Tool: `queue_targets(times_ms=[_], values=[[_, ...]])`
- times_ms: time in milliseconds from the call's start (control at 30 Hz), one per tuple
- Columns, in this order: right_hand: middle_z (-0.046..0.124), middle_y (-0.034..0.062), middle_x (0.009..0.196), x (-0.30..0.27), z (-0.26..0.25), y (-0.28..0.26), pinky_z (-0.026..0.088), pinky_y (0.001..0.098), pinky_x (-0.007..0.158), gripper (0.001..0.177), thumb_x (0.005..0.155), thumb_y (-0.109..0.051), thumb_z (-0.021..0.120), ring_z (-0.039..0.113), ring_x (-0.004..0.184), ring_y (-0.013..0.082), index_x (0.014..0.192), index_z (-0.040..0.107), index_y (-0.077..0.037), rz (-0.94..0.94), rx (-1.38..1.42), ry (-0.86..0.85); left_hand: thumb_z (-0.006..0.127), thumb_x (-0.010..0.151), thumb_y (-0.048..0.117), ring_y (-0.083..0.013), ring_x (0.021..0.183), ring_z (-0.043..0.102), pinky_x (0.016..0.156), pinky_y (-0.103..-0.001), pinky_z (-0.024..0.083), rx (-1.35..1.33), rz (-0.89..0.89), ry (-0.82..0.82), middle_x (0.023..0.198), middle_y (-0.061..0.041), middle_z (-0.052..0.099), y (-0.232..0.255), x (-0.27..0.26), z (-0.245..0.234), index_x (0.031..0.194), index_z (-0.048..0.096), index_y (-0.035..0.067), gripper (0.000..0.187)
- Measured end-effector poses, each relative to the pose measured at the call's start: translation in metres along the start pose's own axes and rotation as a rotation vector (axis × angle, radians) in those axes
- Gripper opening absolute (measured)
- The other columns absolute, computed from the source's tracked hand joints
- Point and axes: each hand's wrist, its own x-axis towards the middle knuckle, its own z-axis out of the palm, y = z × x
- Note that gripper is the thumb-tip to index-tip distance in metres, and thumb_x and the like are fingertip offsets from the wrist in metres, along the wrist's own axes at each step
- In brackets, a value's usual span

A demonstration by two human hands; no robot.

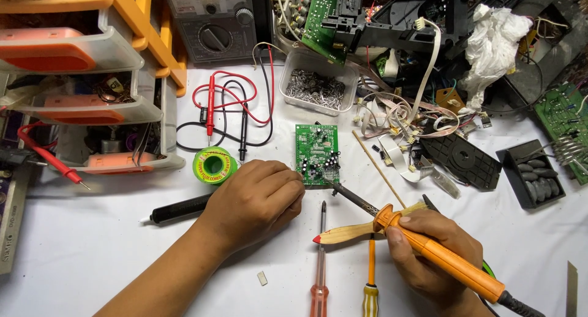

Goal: Soldering electronic components onto a printed circuit board using a soldering iron and solder wire.

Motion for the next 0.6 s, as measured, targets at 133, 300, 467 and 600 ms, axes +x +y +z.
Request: queue_targets(times_ms=[133,300,467,600], values=[[0.062,0.0107,0.075,0.0018,0.0,-0.0027,0.053,0.0242,0.066,0.017,0.071,-0.009,0.065,0.064,0.065,0.0185,0.083,0.055,-0.001,-0.005,-0.002,-0.022,0.056,0.079,0.001,-0.0242,0.072,0.053,0.058,-0.033,0.04,-0.014,0.0,0.001,0.078,-0.006,0.057,0.0002,0.0006,-0.0004,0.075,0.05,0.005,0.008],[0.062,0.0096,0.076,0.0009,-0.0004,-0.0015,0.052,0.0237,0.066,0.018,0.071,-0.01,0.065,0.064,0.066,0.0176,0.083,0.056,-0.001,-0.017,-0.041,-0.015,0.056,0.079,0.001,-0.0242,0.072,0.053,0.058,-0.032,0.039,-0.011,0.003,-0.004,0.079,-0.006,0.057,0.0,0.0006,-0.001,0.075,0.049,0.004,0.008],[0.063,0.009,0.076,0.0016,-0.0023,-0.0028,0.052,0.0229,0.067,0.019,0.071,-0.012,0.066,0.065,0.068,0.0171,0.085,0.055,-0.005,0.014,-0.052,-0.053,0.056,0.079,0.001,-0.0247,0.073,0.054,0.059,-0.033,0.04,-0.002,0.011,-0.007,0.08,-0.007,0.058,-0.0005,-0.0002,-0.0003,0.075,0.05,0.004,0.008],[0.062,0.0098,0.076,0.0025,-0.0016,-0.0039,0.052,0.0232,0.066,0.019,0.071,-0.008,0.066,0.064,0.066,0.0176,0.085,0.055,-0.002,-0.012,-0.031,-0.04,0.056,0.079,0.002,-0.025,0.073,0.054,0.059,-0.033,0.041,0.0,0.011,-0.007,0.08,-0.007,0.057,-0.0011,-0.0008,0.0007,0.075,0.05,0.004,0.007]])
